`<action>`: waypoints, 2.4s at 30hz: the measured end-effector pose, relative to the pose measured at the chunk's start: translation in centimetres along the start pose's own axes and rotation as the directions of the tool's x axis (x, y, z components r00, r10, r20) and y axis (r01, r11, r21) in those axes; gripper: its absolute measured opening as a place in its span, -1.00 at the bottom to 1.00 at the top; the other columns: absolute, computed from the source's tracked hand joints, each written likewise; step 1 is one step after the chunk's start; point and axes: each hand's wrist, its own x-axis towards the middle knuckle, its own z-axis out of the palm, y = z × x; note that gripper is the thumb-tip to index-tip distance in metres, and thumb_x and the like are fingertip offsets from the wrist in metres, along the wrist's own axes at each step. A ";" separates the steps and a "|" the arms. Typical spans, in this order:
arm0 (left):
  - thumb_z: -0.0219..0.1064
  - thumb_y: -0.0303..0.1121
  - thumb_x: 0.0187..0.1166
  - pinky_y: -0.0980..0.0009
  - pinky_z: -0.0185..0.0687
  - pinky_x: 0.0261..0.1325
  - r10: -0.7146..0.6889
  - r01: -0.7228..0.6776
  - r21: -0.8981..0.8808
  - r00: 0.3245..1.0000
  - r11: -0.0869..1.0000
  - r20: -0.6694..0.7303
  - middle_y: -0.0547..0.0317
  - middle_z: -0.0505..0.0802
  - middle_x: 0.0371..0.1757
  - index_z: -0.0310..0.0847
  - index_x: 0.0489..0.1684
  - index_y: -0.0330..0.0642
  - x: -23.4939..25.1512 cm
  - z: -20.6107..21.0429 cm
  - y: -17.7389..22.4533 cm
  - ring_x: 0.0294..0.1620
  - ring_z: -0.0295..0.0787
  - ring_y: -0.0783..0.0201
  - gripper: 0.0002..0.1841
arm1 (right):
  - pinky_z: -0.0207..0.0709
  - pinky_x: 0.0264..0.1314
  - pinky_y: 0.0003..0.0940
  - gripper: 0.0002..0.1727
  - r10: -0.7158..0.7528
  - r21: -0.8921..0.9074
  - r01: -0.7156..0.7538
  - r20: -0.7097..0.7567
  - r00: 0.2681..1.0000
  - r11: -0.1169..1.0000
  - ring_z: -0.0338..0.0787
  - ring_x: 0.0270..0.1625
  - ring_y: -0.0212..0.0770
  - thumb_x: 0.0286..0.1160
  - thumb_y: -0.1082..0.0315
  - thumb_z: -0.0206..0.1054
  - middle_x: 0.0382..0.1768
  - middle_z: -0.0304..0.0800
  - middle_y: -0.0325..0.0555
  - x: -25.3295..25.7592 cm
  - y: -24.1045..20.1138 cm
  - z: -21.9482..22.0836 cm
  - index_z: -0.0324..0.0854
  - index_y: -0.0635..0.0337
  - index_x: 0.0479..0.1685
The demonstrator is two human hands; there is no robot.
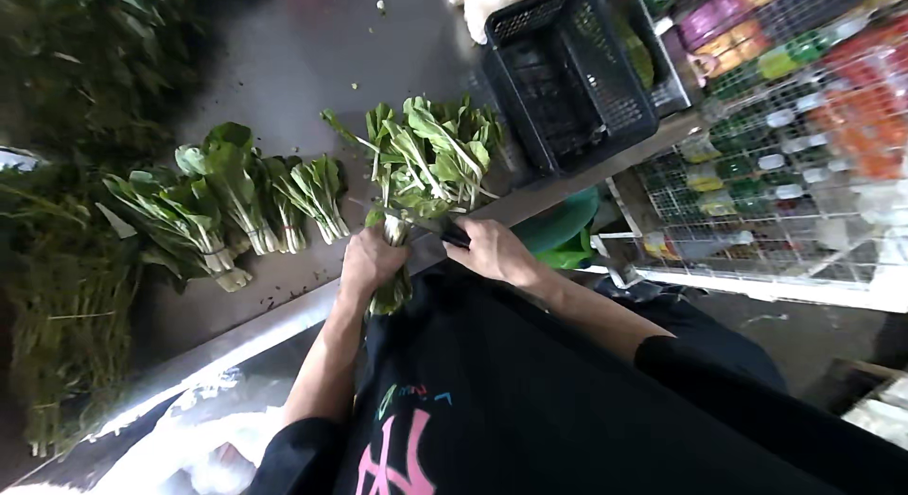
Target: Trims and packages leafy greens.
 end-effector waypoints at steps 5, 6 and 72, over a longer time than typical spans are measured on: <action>0.59 -0.10 0.32 -0.34 0.65 -0.03 0.203 -0.202 0.020 0.970 0.979 -0.130 -0.12 0.88 -0.15 0.70 0.22 -0.08 -0.1 0.5 -0.7 -0.09 0.84 -0.17 -0.50 | 0.72 -0.20 0.09 -0.57 -0.209 -0.059 0.205 -0.084 0.974 0.977 0.87 -0.23 0.02 0.48 -0.04 0.41 -0.31 0.83 -0.01 -0.7 -1.6 -0.3 0.73 0.15 0.01; 0.59 -0.10 0.33 -0.35 0.65 -0.03 0.212 -0.209 0.031 0.966 0.977 -0.145 -0.13 0.88 -0.14 0.70 0.23 -0.09 -0.2 0.5 -0.6 -0.09 0.85 -0.19 -0.50 | 0.73 -0.23 0.08 -0.58 -0.229 -0.074 0.223 -0.098 0.968 0.972 0.87 -0.25 0.01 0.47 -0.04 0.41 -0.33 0.83 -0.02 -0.5 -1.4 -0.3 0.73 0.15 -0.01; 0.27 -0.34 0.63 0.36 0.81 -0.14 -0.076 -0.217 -0.844 0.954 0.490 -0.289 0.16 0.88 -0.33 0.58 0.03 -0.24 -4.8 4.9 -2.4 -0.31 0.84 0.30 -0.81 | 0.68 0.28 -0.04 -0.78 -0.595 -0.278 0.557 -0.068 0.801 0.783 0.80 0.16 0.11 0.62 0.32 0.24 -0.04 0.82 0.12 11.5 8.4 3.4 0.74 0.27 -0.17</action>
